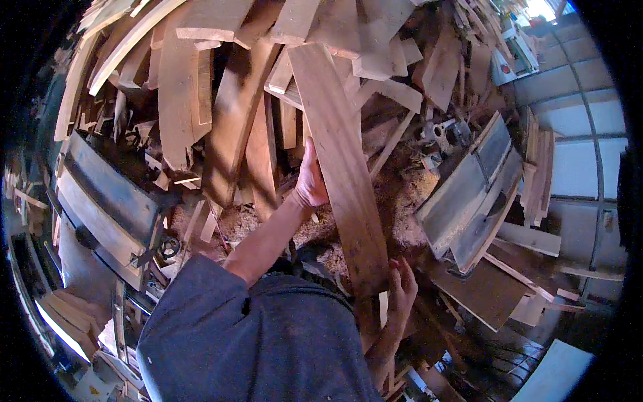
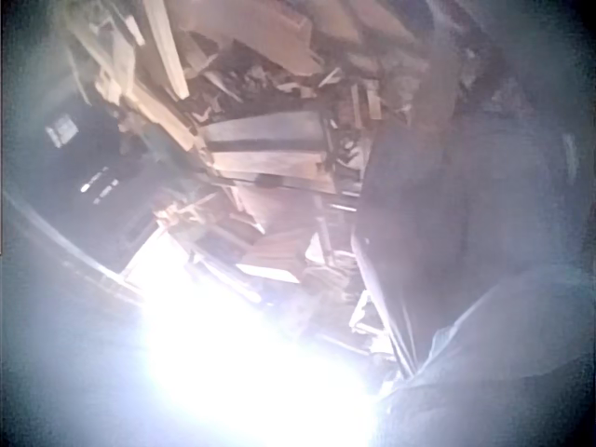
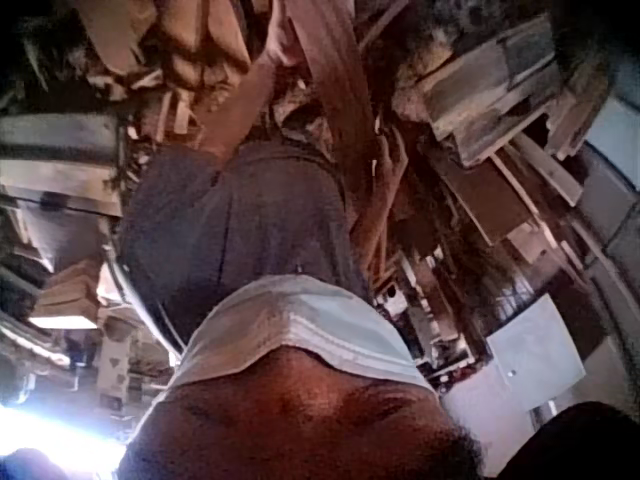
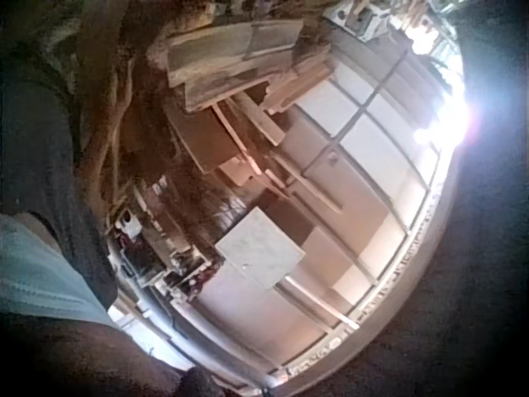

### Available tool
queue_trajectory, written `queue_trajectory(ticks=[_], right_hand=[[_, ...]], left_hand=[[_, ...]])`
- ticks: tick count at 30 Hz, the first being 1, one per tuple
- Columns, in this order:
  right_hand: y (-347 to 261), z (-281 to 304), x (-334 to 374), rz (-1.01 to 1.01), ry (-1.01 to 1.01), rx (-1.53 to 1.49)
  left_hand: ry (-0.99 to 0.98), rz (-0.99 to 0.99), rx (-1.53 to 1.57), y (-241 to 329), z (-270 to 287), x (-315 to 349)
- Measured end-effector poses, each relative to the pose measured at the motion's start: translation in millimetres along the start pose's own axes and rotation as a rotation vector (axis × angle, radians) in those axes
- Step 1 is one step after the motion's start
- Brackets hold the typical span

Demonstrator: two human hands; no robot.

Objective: The person planes several wooden boards using a jointer, flipping them between passes, and then uses a table saw to trim the edges.

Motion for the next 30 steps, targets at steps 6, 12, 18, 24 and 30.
queue_trajectory(ticks=[6, 12, 18, 24, 30], right_hand=[[39, 1, -5, -0.107, 0.035, -0.01], [70, -16, -12, -0.102, -0.08, -0.051], [67, -29, -10, -0.066, -0.095, 0.104], [70, -30, -4, -0.06, -0.058, 0.119], [60, -36, 14, -0.17, -0.047, 0.059]], left_hand=[[0.059, -0.12, 0.006, 29, -10, 15], [-0.086, -0.104, 0.041, 35, -22, 23], [-0.017, -0.109, 0.022, 43, -18, 38], [-0.077, -0.067, 0.107, 38, -18, 45], [0.021, -0.077, 0.104, 39, -9, 50]])
Point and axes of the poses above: each hand's wrist, its own x-axis away from the middle knuckle, its own z-axis out of the back of the hand, y = z × x, the point moved 7 cm from there along -x, towards the middle knuckle, and after that the axes turned 10 degrees about x, right-handed, at the moved point
